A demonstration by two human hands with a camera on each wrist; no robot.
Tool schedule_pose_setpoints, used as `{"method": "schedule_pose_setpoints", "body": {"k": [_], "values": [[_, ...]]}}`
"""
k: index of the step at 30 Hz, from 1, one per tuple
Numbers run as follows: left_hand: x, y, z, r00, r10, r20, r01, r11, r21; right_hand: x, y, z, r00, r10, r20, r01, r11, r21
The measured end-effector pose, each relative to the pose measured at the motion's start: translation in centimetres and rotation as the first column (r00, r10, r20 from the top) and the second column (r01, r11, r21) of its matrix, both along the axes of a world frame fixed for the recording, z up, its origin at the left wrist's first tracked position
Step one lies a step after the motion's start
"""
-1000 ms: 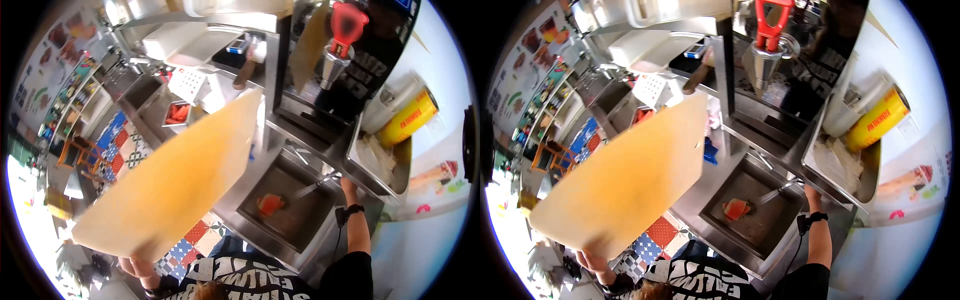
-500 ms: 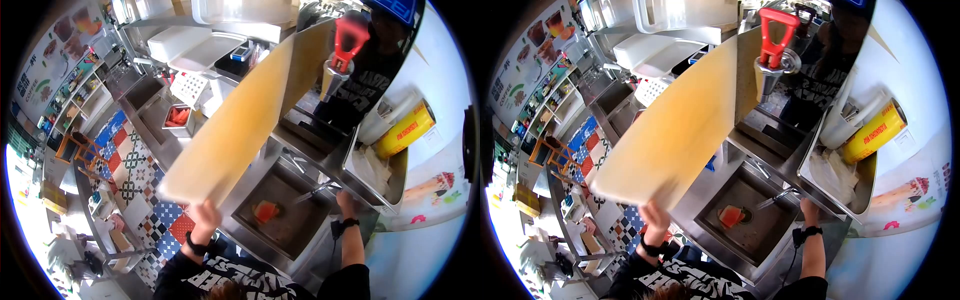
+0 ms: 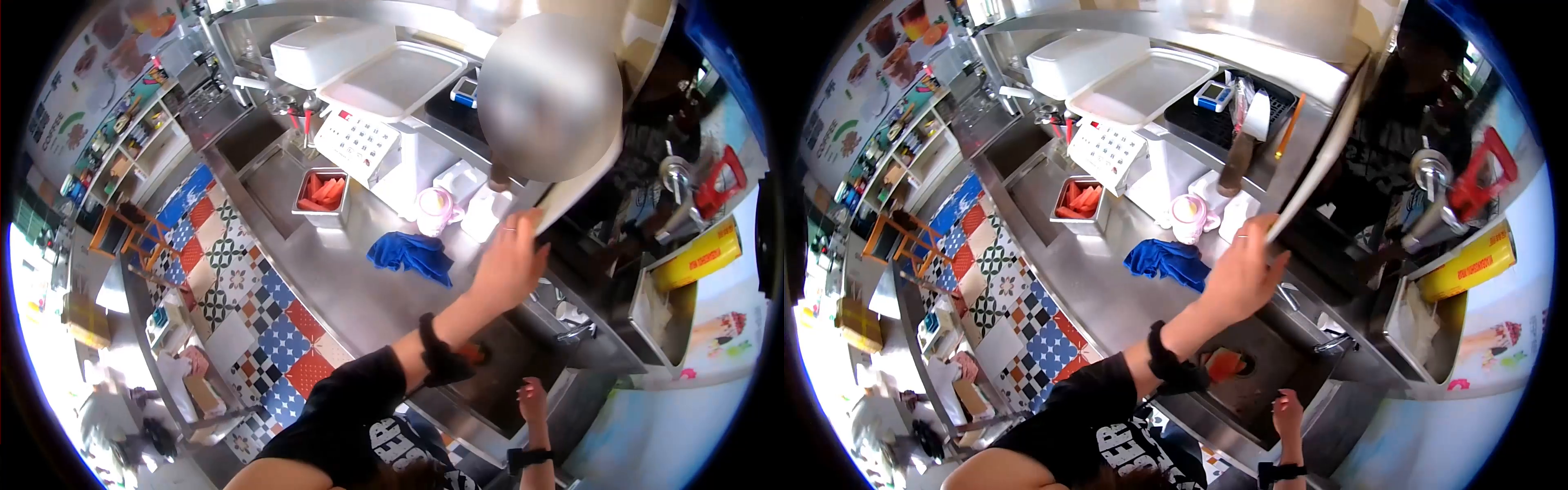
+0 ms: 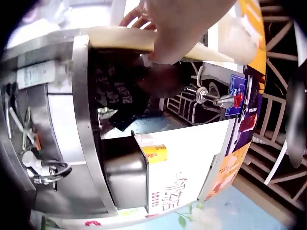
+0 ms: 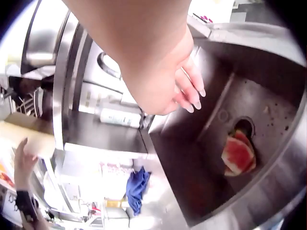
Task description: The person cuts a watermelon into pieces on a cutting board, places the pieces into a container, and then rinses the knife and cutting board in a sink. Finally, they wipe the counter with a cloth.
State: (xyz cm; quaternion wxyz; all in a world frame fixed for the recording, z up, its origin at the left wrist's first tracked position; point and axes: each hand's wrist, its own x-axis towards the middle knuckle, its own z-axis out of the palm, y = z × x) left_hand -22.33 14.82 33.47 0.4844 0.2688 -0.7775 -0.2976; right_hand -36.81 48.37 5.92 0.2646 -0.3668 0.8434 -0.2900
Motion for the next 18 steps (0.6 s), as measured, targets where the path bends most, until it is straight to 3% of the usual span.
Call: {"method": "schedule_pose_setpoints", "body": {"k": [1,2,3,5,6,9,11,12,13,14,15,16,17,18], "values": [[0.0,-0.6,-0.5,0.993,-0.074,0.094,0.060,0.989,0.138,3.2,-2.4,0.2,0.999,0.025,-0.024,-0.026,0.999,-0.039],[0.8,-1.4,-0.8,0.975,-0.182,0.127,0.160,0.973,0.167,6.0,-4.7,0.3,0.997,0.059,-0.048,-0.062,0.996,-0.069],[2.5,-2.0,-1.6,0.960,-0.264,0.096,0.246,0.954,0.171,7.9,-6.8,0.4,0.992,0.105,-0.074,-0.111,0.990,-0.086],[7.7,-3.5,-2.0,0.896,-0.445,0.013,0.433,0.878,0.202,9.8,-13.1,-1.6,0.899,0.347,-0.269,-0.355,0.935,0.021],[11.0,-4.5,-2.9,0.872,-0.490,0.009,0.477,0.853,0.212,11.2,-17.6,-2.3,0.903,0.303,-0.306,-0.368,0.912,-0.182],[23.4,-6.8,-7.4,0.805,-0.576,0.143,0.514,0.797,0.318,14.6,-30.7,-4.8,0.836,0.173,-0.520,-0.268,0.957,-0.114],[33.7,-7.3,-10.7,0.736,-0.603,0.307,0.313,0.705,0.636,16.2,-40.7,-7.2,0.882,0.003,-0.470,0.012,0.999,0.030],[39.1,-7.0,-12.0,0.727,-0.568,0.386,0.125,0.662,0.739,17.5,-45.0,-7.1,0.951,-0.086,-0.297,0.145,0.972,0.184],[44.4,-6.6,-13.0,0.712,-0.541,0.448,0.072,0.691,0.720,19.8,-48.2,-6.9,0.965,-0.181,-0.190,0.233,0.925,0.301],[49.8,-4.9,-14.0,0.686,-0.440,0.580,-0.134,0.706,0.695,22.4,-51.0,-9.2,0.892,-0.308,-0.332,0.407,0.866,0.291],[56.0,-2.1,-17.6,0.676,-0.285,0.680,-0.288,0.746,0.600,24.5,-52.6,-10.1,0.847,-0.302,-0.436,0.442,0.857,0.264],[59.1,-0.5,-16.1,0.633,-0.244,0.734,-0.476,0.625,0.619,26.3,-53.6,-11.0,0.790,-0.296,-0.537,0.476,0.847,0.234],[63.0,0.9,-16.1,0.559,-0.288,0.777,-0.546,0.577,0.607,27.7,-54.3,-12.2,0.765,-0.348,-0.542,0.473,0.875,0.106],[64.7,1.7,-15.6,0.597,-0.241,0.765,-0.609,0.484,0.628,29.2,-54.5,-12.3,0.788,-0.290,-0.543,0.381,0.922,0.060]]}}
